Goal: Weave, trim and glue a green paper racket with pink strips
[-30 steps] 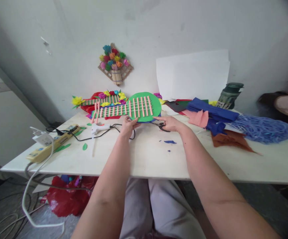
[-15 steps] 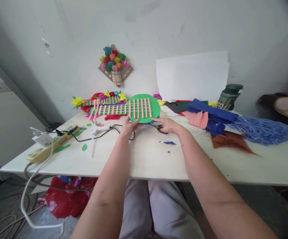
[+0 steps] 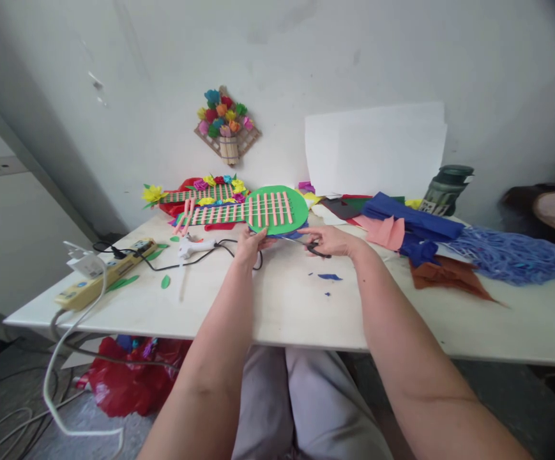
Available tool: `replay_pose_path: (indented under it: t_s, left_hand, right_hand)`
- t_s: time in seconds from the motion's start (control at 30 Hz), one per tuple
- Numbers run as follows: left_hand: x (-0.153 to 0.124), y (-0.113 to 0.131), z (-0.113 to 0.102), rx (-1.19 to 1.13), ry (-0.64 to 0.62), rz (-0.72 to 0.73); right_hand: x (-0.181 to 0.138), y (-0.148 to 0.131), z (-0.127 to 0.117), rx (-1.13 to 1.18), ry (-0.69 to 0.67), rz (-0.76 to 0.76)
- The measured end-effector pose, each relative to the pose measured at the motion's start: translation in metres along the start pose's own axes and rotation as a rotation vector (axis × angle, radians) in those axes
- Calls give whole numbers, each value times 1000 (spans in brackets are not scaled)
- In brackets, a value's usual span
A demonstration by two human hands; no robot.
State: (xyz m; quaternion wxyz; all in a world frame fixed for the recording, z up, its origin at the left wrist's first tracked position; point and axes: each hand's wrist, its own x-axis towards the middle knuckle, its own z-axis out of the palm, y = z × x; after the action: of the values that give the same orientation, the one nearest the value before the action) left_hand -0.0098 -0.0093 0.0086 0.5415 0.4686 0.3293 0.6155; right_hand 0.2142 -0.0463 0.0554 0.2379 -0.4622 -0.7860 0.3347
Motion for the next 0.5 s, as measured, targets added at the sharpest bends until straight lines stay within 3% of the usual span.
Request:
replay_pose_path:
  t_s: [0.13, 0.23, 0.5]
  left_hand:
    - [4, 0, -5, -47, 91, 50]
    - [6, 0, -9, -56, 93, 47]
    - [2, 3, -9, 29, -11, -44]
  right_hand:
    - [-10, -8, -11, 26, -13, 29]
    - [-17, -9, -16, 141, -12, 57]
    - [-19, 2, -19, 510, 209, -175]
